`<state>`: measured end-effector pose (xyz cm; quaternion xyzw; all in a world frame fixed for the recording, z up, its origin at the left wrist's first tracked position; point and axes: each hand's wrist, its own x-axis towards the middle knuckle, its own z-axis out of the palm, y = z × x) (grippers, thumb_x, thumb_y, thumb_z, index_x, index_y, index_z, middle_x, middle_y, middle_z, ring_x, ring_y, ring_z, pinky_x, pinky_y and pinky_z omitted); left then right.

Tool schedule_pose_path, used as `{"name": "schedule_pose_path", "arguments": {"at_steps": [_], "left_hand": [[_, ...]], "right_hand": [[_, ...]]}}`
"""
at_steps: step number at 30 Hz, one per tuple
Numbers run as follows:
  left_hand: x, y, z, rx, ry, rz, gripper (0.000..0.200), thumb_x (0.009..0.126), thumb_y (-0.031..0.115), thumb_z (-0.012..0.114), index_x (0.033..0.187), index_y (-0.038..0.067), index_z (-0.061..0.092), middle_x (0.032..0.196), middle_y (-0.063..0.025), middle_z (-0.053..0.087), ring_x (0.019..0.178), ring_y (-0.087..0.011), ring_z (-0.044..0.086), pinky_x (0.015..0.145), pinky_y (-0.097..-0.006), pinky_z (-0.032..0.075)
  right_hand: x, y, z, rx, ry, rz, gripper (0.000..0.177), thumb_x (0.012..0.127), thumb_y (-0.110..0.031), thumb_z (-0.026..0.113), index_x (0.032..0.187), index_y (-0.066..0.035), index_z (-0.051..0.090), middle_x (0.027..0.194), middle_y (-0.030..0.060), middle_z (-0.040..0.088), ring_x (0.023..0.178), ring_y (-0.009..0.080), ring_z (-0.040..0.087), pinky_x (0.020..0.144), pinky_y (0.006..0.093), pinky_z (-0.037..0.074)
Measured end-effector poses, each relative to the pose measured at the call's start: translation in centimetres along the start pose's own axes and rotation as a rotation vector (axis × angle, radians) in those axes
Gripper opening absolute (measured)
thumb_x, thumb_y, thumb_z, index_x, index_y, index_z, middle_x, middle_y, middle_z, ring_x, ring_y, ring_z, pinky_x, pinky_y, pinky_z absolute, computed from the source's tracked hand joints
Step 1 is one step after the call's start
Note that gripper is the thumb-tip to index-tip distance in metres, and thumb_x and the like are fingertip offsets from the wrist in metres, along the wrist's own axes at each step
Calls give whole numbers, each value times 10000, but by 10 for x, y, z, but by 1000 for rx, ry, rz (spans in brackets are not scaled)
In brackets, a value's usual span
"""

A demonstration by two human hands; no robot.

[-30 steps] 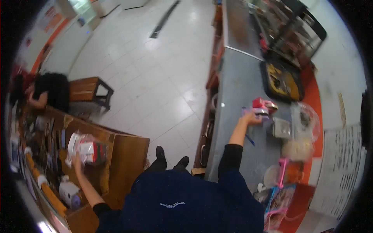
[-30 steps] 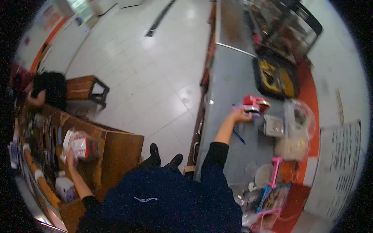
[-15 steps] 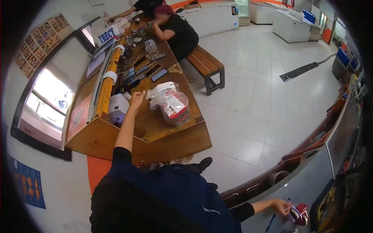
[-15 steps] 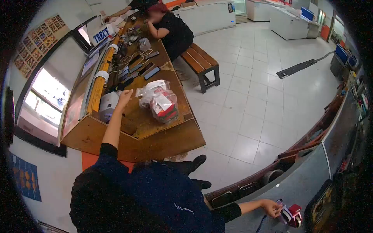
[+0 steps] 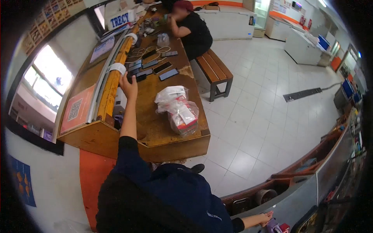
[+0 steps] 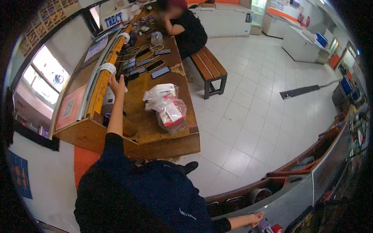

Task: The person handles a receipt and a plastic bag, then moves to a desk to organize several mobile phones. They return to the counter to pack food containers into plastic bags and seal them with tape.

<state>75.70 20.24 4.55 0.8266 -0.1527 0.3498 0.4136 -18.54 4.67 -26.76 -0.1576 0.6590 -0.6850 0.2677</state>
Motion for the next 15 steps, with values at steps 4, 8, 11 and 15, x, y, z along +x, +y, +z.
{"name": "schedule_pose_path", "arguments": {"at_steps": [4,8,11,15], "left_hand": [[20,-5,18,51,59,10,421,832,255,610,1197,63,524,1235,-197,456,1157,-349,420,980,-425,320],[31,1,7,-115,-105,-67,359,835,163,609,1163,35,542,1110,-158,560,1016,-297,540,891,-371,409],[-22,76,-12,-644,-186,-50,403,785,25,638,1171,6,528,1115,-118,562,983,-206,551,851,-304,441],[-100,136,-50,-1067,-685,-209,611,764,-50,629,1315,-2,370,1311,-128,413,1110,-193,483,909,-303,427]], "right_hand": [[-159,-101,157,264,96,46,405,797,-42,614,1050,-36,298,1031,234,568,752,352,620,618,458,569],[-263,-114,273,159,-459,-56,560,823,-84,589,1275,-112,259,1089,232,535,813,357,615,627,439,562],[-412,-202,362,354,-997,-173,636,854,-79,541,1359,-124,157,1176,190,474,831,307,628,700,395,568],[-554,-269,415,337,-1636,-257,929,786,77,594,1396,-187,-54,1273,173,403,878,290,635,690,329,570]]}}
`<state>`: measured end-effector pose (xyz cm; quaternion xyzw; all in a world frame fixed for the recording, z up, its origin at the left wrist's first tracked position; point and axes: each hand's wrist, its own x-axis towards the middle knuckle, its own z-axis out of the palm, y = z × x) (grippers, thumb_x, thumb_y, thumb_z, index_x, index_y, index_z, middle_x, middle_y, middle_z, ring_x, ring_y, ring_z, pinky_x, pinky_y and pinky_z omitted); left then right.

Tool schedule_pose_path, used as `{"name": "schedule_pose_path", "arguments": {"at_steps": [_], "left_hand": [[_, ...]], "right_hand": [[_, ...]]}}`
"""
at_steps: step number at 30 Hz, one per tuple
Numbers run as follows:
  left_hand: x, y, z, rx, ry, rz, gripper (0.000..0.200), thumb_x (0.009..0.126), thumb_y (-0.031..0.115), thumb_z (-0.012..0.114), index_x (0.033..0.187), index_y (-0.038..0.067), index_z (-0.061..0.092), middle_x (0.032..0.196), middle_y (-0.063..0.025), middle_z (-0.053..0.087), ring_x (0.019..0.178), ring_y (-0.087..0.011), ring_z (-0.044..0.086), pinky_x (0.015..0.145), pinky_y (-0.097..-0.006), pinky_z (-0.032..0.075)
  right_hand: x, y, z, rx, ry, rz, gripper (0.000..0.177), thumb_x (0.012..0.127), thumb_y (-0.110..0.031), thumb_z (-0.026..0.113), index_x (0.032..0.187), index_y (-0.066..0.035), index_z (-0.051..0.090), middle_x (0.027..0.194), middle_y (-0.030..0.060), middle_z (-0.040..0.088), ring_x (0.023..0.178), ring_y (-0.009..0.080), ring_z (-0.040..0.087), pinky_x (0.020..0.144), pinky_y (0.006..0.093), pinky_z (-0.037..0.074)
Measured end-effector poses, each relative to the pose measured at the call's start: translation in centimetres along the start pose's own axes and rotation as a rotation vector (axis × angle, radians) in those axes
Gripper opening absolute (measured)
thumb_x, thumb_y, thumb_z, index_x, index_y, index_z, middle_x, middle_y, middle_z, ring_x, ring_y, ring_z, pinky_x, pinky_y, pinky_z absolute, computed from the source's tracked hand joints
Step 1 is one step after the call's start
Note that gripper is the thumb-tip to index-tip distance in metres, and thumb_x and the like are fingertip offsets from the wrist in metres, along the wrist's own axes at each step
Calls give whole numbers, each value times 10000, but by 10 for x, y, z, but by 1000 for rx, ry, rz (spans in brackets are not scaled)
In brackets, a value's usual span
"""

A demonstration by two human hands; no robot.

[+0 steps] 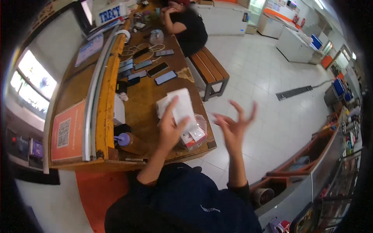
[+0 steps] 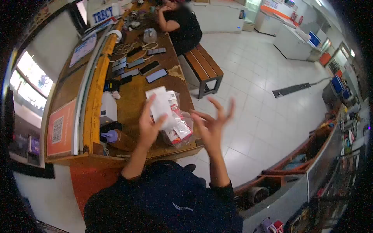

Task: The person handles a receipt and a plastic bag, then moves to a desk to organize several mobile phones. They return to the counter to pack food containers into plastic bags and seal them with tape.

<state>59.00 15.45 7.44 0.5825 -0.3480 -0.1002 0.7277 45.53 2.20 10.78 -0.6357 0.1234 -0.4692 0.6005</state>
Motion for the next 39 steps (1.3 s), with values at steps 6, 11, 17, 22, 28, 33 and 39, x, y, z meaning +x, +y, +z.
{"name": "schedule_pose_path", "arguments": {"at_steps": [6,11,17,22,28,33,39], "left_hand": [[-45,5,20,-264,-280,-158,831,771,-62,626,1411,34,105,1343,-210,344,1184,-244,440,944,-348,409],[-22,-17,6,-291,-295,-81,867,802,14,625,1413,51,11,1378,-209,287,1205,-257,425,929,-339,421],[12,-20,13,-180,-34,-603,314,967,265,432,952,1,601,732,1,561,682,-55,494,620,-241,404],[5,-40,31,-139,-72,-416,279,957,258,461,902,18,593,620,55,399,571,-30,343,489,-209,289],[16,-75,46,-357,-68,-521,212,922,216,521,930,23,607,648,52,467,577,-17,383,488,-193,300],[75,-113,22,-270,-27,-621,242,836,185,626,1007,15,611,850,-48,643,755,-103,603,675,-224,481],[90,-204,-34,-141,-23,-568,207,779,151,661,922,1,651,811,-78,663,663,-129,608,583,-252,477]], "right_hand": [[38,1,58,161,-13,56,1001,769,102,609,1386,-217,-111,1293,178,361,885,261,633,741,313,562],[38,16,63,90,-94,-84,1017,769,117,595,1378,-233,-142,1333,200,313,861,242,631,735,304,561],[31,34,53,-291,-99,-160,990,775,40,643,1390,-168,-105,1194,239,513,957,240,605,790,327,491],[41,41,35,-461,-284,193,688,805,-94,662,1366,-74,264,1155,179,587,1119,277,532,924,372,408],[34,74,19,-331,-301,345,837,773,-58,686,1425,-158,170,1207,223,531,1038,274,576,824,346,477],[36,97,10,-195,-318,597,869,740,22,678,1419,-128,157,1067,231,580,935,237,611,766,325,506],[31,140,-2,-3,-432,835,913,691,76,671,1420,-141,164,1072,150,603,980,203,588,882,322,450]]}}
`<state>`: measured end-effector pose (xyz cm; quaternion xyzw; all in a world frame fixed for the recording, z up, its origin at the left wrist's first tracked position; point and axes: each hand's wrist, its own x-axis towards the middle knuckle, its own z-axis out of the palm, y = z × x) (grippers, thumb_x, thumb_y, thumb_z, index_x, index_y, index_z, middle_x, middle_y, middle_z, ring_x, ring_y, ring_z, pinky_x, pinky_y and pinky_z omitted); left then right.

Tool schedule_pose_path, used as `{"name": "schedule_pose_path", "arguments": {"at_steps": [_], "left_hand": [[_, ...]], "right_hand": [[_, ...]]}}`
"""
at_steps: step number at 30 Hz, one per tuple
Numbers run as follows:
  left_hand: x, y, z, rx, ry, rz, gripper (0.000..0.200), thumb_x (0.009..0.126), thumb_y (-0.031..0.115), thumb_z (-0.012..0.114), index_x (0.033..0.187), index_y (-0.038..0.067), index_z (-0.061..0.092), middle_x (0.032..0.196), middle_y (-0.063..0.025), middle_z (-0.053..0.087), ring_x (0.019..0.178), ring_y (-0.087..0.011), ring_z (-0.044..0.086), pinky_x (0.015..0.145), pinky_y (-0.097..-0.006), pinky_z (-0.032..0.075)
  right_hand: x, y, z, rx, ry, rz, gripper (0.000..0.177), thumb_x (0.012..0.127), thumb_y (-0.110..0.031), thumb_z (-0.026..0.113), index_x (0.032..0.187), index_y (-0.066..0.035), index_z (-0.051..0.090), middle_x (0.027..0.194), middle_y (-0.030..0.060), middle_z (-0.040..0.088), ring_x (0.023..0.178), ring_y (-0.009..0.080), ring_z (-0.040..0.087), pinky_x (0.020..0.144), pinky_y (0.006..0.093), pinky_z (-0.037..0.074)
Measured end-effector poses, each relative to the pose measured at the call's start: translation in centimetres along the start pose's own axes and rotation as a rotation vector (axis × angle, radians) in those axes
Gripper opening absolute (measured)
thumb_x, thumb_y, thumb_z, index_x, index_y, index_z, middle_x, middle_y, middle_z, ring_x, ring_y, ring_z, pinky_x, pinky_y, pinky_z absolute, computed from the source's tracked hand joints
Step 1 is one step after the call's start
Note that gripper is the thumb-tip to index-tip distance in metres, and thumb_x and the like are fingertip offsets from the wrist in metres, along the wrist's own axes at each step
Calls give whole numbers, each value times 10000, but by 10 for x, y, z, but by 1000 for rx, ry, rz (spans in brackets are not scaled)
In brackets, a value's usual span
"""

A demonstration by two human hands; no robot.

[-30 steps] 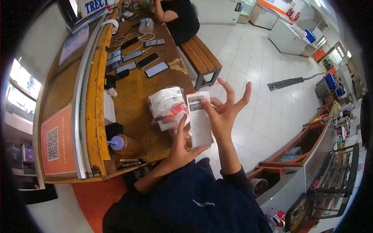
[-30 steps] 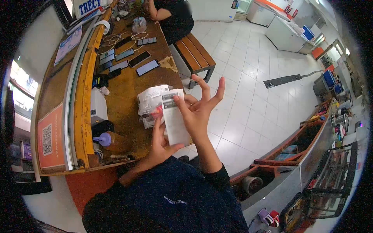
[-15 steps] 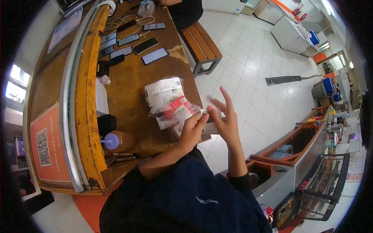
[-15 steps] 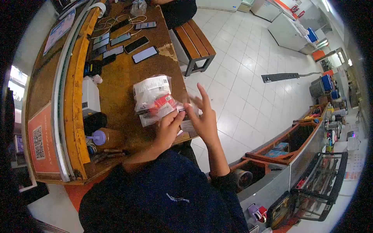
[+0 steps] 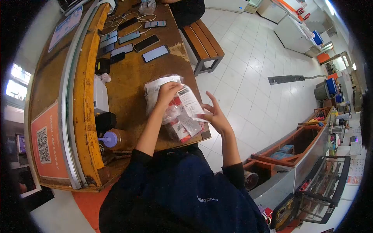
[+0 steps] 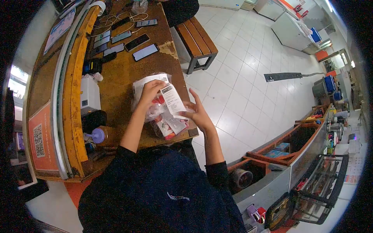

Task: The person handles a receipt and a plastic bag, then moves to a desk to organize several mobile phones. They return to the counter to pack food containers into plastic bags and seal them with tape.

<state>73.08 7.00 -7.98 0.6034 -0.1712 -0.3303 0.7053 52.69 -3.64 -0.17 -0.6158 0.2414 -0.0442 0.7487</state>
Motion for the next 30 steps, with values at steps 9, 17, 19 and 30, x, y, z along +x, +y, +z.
{"name": "schedule_pose_path", "arguments": {"at_steps": [9,17,19,30], "left_hand": [[5,-39,-54,572,-73,-210,216,718,186,697,800,-13,693,714,-75,668,650,-120,598,589,-262,470],[44,-27,-63,830,-437,-566,233,738,230,700,852,27,689,655,-7,592,478,-106,460,430,-253,381],[46,-32,-56,986,-483,-575,276,707,248,720,852,20,665,639,-49,610,486,-145,525,476,-277,443],[-91,13,60,1509,-497,34,1229,488,577,774,1400,28,159,1443,-267,66,1332,-431,66,1027,-591,154]], "right_hand": [[2,35,2,-36,-23,54,895,707,67,666,1427,-166,189,1041,133,595,801,141,579,650,231,464],[-42,20,3,9,1,2,792,772,13,647,1416,-123,207,986,122,609,842,140,582,743,255,455],[-53,31,2,22,25,3,777,785,12,639,1413,-103,198,1092,146,584,903,156,581,791,274,461],[-78,106,-2,-64,395,-44,565,826,-149,656,1306,-84,366,668,51,584,607,75,528,529,216,408]]}}
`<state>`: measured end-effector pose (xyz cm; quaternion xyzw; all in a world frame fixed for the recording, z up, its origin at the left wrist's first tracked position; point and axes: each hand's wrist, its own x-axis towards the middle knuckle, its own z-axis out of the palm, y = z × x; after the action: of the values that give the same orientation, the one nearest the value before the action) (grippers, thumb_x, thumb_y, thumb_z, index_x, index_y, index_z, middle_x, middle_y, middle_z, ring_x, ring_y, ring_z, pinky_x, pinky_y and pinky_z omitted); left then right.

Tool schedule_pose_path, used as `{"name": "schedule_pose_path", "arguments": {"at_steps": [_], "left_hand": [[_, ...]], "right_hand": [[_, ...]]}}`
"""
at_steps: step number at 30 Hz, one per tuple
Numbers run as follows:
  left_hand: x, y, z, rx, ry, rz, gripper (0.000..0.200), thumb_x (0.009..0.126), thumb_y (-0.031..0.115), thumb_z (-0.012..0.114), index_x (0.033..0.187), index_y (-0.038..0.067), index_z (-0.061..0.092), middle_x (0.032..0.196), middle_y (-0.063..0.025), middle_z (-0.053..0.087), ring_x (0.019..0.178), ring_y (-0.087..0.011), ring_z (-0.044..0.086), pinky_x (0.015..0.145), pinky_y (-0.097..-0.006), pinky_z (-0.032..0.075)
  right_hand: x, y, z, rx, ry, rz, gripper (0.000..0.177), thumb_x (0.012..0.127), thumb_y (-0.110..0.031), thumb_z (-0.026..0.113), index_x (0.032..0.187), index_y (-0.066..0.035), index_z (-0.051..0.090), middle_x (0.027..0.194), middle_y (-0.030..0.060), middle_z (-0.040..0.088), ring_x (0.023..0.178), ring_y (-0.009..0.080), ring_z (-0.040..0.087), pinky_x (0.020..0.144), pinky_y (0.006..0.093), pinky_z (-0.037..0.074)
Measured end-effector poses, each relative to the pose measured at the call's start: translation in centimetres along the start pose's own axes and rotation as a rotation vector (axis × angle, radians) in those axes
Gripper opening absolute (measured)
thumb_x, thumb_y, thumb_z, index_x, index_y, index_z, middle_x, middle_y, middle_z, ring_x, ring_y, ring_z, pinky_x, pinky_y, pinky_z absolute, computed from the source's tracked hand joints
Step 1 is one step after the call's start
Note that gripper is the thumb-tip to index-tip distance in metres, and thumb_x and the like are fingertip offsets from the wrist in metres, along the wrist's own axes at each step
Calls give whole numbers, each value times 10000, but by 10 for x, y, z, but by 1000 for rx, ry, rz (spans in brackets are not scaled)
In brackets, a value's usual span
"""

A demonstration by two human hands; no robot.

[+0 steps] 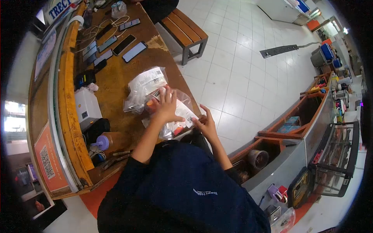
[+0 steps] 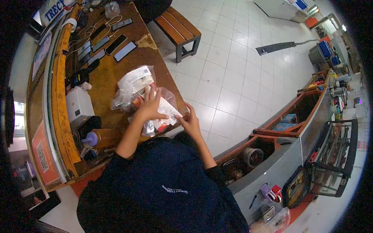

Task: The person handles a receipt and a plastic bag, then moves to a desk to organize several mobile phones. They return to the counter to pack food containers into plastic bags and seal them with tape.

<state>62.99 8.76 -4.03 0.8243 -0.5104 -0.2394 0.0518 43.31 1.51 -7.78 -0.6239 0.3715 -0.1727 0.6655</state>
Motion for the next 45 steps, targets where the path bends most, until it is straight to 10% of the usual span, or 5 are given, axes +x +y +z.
{"name": "schedule_pose_path", "arguments": {"at_steps": [7,29,32,41,45], "left_hand": [[-5,-5,3,-2,-29,-12,1317,458,547,801,1430,52,62,1472,-229,-104,1343,-437,-116,969,-709,42],[91,81,27,58,489,-854,1012,594,437,761,1341,-56,288,1415,-306,146,1305,-511,91,1071,-573,19],[81,98,39,-26,753,-901,819,723,361,684,1351,1,299,1413,-260,194,1318,-447,152,1074,-556,89],[74,165,135,-790,1438,-1795,1105,695,355,755,1393,-43,-4,1374,-306,207,1272,-407,266,1053,-423,242],[96,154,115,-1040,1863,-1485,1041,776,309,701,1385,-53,-62,1400,-281,178,1304,-348,229,1073,-402,189]], "right_hand": [[4,-10,-29,-199,-421,40,237,851,-238,633,773,-14,648,647,-17,562,611,56,459,537,234,374],[172,69,-10,-631,-892,-1334,337,796,-402,574,838,-77,655,704,105,652,574,295,632,511,417,503],[174,67,-12,-1064,-1375,-944,342,810,-404,559,884,-83,653,725,125,651,628,268,650,579,419,516],[259,67,4,-724,-1473,-479,421,825,-316,586,1135,-52,479,925,216,617,798,353,627,664,410,506],[272,44,60,-669,-1502,-484,588,844,-256,582,1342,-117,303,1136,212,537,861,308,625,659,389,514]]}}
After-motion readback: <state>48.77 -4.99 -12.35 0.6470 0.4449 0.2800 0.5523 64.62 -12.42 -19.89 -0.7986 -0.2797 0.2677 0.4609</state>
